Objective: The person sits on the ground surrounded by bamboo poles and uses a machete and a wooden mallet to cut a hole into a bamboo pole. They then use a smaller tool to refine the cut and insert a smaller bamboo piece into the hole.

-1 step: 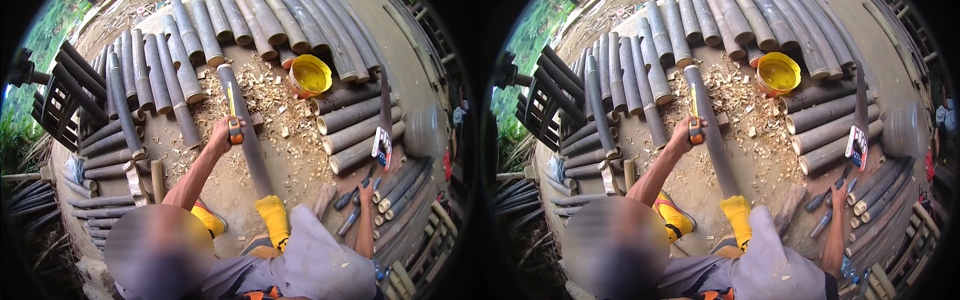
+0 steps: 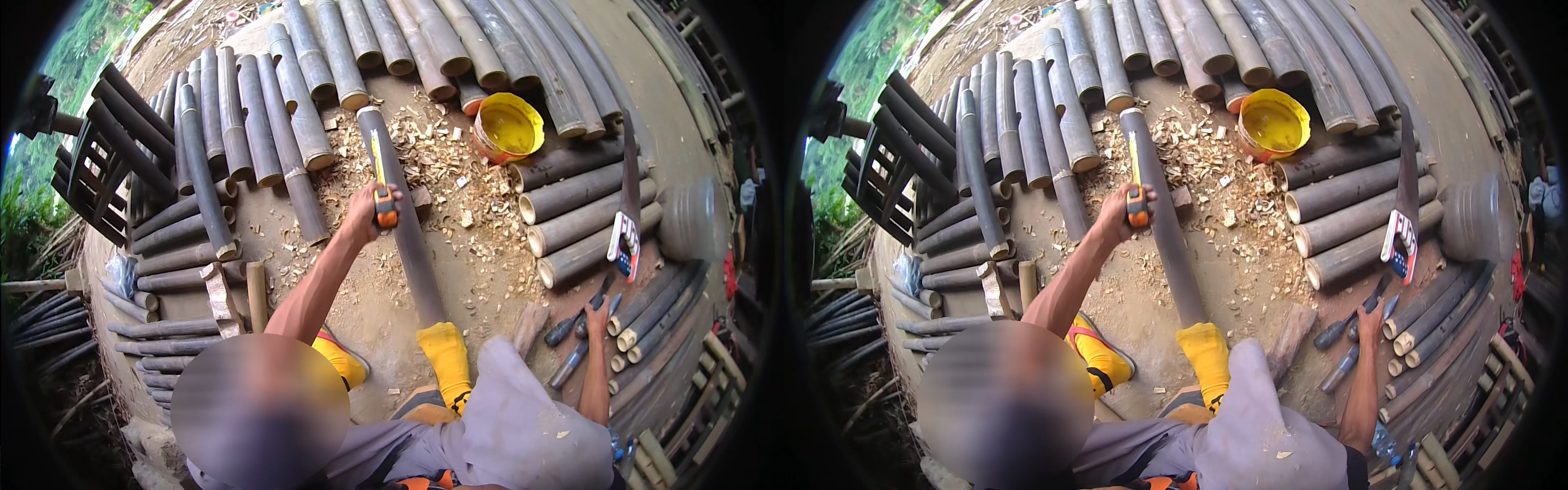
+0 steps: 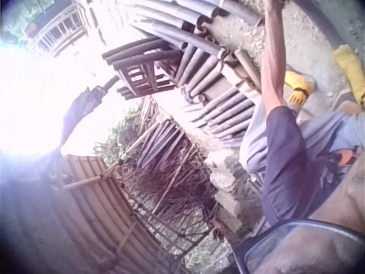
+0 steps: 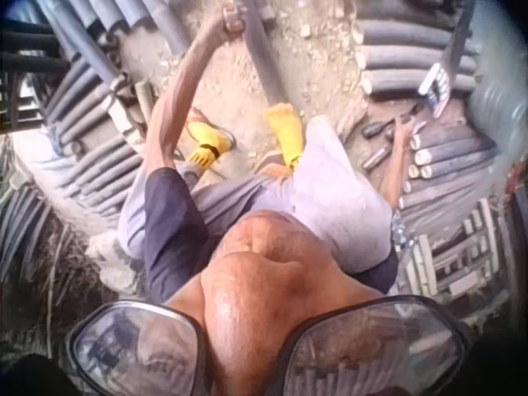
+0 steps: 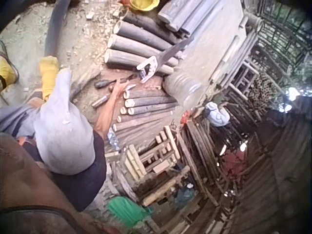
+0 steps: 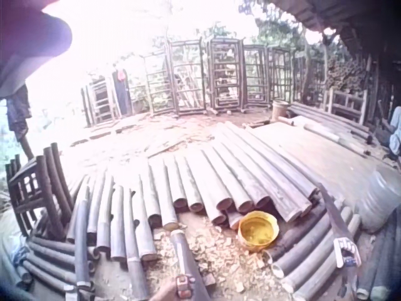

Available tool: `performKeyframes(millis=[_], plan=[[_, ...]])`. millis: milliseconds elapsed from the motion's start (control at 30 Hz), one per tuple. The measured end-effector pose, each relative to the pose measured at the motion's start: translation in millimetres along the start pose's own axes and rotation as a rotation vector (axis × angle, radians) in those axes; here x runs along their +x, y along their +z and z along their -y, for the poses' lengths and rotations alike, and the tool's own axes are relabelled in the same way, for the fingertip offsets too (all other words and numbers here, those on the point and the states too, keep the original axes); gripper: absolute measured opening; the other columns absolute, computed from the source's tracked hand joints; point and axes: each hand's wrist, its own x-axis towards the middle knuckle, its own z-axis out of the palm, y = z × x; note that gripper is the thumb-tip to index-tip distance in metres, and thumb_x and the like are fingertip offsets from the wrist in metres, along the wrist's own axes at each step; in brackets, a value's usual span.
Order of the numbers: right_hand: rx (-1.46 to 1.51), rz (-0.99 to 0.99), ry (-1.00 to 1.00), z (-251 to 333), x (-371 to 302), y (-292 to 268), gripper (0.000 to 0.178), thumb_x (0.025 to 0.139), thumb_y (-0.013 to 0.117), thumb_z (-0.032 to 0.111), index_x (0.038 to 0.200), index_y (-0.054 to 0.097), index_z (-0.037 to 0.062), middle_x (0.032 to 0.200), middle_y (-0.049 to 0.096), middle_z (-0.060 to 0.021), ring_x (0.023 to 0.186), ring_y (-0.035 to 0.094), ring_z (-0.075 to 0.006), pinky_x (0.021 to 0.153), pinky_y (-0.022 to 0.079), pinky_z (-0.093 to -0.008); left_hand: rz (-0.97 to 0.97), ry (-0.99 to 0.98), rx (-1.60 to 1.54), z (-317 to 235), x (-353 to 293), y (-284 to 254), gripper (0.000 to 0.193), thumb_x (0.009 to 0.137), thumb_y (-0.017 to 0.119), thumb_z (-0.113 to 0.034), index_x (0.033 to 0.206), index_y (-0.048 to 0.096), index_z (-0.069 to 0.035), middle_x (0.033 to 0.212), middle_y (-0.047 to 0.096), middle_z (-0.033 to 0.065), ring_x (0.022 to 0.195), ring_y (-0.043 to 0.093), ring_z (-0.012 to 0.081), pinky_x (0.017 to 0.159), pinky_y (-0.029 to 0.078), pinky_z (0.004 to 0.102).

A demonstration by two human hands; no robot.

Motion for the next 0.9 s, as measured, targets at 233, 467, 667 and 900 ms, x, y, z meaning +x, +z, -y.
performKeyframes(millis=[233,467,667,900], plan=[[0.069,-0.082,0.159,-5,-12,-14,0.06,0.076,0.065,0.018,0.129,0.046,-0.0018,0.121,0.055,-0.0259,0.115,0.052,-0.0355,0.099,0.038,-0.0385,0.024,-0.019,-0.244,-45,62,4,0.034,0.097,0.034,-0.029,0.1,0.054,-0.002,0.084,0.063,0.011,0.062,0.059,0.0213,0.06,0.054,0.0386],[0.277,-0.224,0.098,-13,-94,-21,0.055,0.079,0.062,0.013,0.128,0.047,-0.0077,0.124,0.054,-0.025,0.116,0.05,-0.0349,0.1,0.036,-0.0388,0.014,-0.026,-0.254,-41,71,-15,0.033,0.097,0.036,-0.029,0.099,0.056,-0.002,0.08,0.062,0.0095,0.061,0.059,0.0199,0.059,0.053,0.0379],[0.536,-0.223,-0.007,-23,-140,-16,0.043,0.082,0.059,0.008,0.122,0.05,-0.0051,0.1,0.057,-0.0144,0.078,0.059,-0.0233,0.067,0.05,-0.0331,0.118,-0.032,-0.289,35,15,10,0.029,0.096,0.04,-0.027,0.104,0.053,-0.003,0.086,0.061,0.0104,0.067,0.059,0.0214,0.062,0.053,0.0372],[0.642,0.328,-0.284,155,-159,-21,0.027,0.088,0.055,0.01,0.112,0.054,-0.0022,0.067,0.052,-0.0016,0.056,0.051,-0.0136,0.054,0.046,-0.0284,-0.007,-0.271,-0.185,172,-115,12,0.035,0.098,0.041,-0.032,0.107,0.054,-0.001,0.088,0.063,0.012,0.067,0.064,0.0244,0.059,0.057,0.0372]])
